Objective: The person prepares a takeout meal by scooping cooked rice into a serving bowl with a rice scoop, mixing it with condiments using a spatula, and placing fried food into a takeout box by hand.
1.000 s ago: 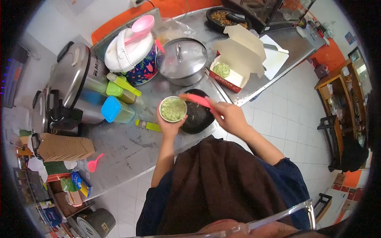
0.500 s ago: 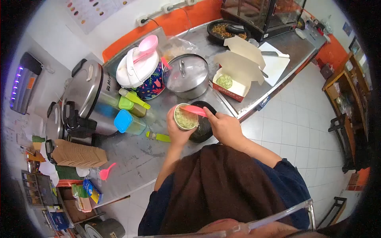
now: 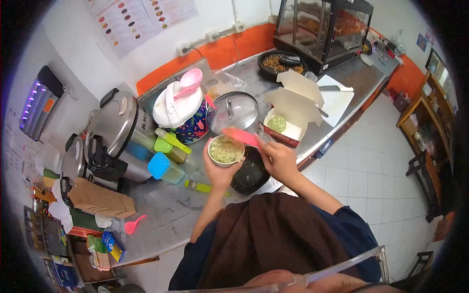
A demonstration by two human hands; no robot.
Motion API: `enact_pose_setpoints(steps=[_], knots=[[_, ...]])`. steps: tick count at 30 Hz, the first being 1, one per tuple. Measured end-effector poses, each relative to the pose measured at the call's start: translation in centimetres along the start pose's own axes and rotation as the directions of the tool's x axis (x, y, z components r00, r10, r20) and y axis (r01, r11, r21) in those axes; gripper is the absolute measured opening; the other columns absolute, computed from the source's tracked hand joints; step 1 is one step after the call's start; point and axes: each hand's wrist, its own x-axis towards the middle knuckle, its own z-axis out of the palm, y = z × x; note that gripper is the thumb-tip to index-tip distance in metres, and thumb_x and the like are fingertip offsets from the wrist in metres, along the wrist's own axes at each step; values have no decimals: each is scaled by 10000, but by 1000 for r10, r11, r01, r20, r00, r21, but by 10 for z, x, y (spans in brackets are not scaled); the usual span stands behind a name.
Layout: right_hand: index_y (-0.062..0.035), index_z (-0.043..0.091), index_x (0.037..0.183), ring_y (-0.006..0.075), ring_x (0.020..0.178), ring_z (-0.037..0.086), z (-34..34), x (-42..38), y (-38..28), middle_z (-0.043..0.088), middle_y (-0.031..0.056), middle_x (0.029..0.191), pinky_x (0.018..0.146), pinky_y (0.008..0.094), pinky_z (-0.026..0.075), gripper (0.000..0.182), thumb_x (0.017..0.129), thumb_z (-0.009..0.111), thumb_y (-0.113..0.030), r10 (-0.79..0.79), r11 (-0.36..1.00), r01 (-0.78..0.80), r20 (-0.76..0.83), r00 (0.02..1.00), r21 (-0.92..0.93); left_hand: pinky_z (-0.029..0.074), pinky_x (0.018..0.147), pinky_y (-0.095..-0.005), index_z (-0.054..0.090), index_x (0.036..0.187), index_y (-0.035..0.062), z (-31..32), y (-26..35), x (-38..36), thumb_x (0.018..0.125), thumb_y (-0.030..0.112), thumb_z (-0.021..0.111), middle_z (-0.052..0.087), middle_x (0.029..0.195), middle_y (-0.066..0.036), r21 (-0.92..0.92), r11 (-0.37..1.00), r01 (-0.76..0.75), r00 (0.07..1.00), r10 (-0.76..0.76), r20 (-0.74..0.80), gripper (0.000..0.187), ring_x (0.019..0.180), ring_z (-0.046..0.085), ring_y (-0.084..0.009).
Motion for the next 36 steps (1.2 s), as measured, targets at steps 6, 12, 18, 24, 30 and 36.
enact_pose_setpoints(steps=[6, 12, 18, 24, 30, 36], knots=[[-83, 497, 1122, 318, 687, 573, -16, 11, 18, 585, 173, 753, 606, 341, 443, 320, 806, 461, -125, 198, 858, -275, 215, 956, 434, 396, 854, -312, 303, 1182, 14, -5, -12, 10, 496, 53, 785, 467, 1074, -113, -118, 991, 57, 997, -51, 51, 840, 987, 478, -191], [-9, 552, 913, 367, 719, 544, 3, 3, 12, 551, 233, 729, 642, 424, 423, 211, 743, 441, -64, 50, 929, -223, 497, 866, 295, 372, 880, -336, 362, 1145, 22, -4, -9, 8, 447, 58, 780, 462, 1084, -113, 227, 967, -116, 987, 86, 137, 815, 1007, 467, -238], [-41, 557, 865, 89, 399, 383, -5, 49, 68, 390, -12, 505, 342, 249, 332, 224, 847, 397, -195, -71, 402, -857, 944, 321, 322, 359, 890, -364, 393, 1128, 37, -13, -17, 18, 430, 60, 766, 445, 1105, -125, 392, 886, -245, 944, 126, 305, 792, 1026, 438, -301], [-39, 501, 960, 83, 383, 355, 19, 17, 6, 355, -25, 525, 325, 218, 308, 249, 862, 352, -213, 167, 684, -676, 844, 510, 274, 343, 901, -379, 350, 1161, 37, -1, -29, 16, 438, 39, 758, 427, 1121, -137, 519, 788, -333, 934, 199, 297, 830, 1045, 400, -326], [-42, 475, 1042, 29, 355, 219, 50, 10, 57, 283, -60, 525, 292, 166, 193, 268, 890, 348, -223, -257, -53, -964, 929, 267, 262, 346, 883, -397, 328, 1175, 25, -12, -47, 17, 428, 41, 756, 408, 1141, -153, 541, 723, -429, 887, 226, 402, 861, 1043, 386, -339], [-20, 481, 998, 46, 367, 257, 56, -3, 46, 302, -43, 524, 301, 189, 232, 286, 898, 314, -230, -19, -201, -902, 919, 393, 382, 318, 909, -400, 340, 1167, 19, -18, -59, 5, 455, 68, 764, 399, 1131, -160, 586, 757, -288, 949, 146, 278, 830, 1068, 367, -346]])
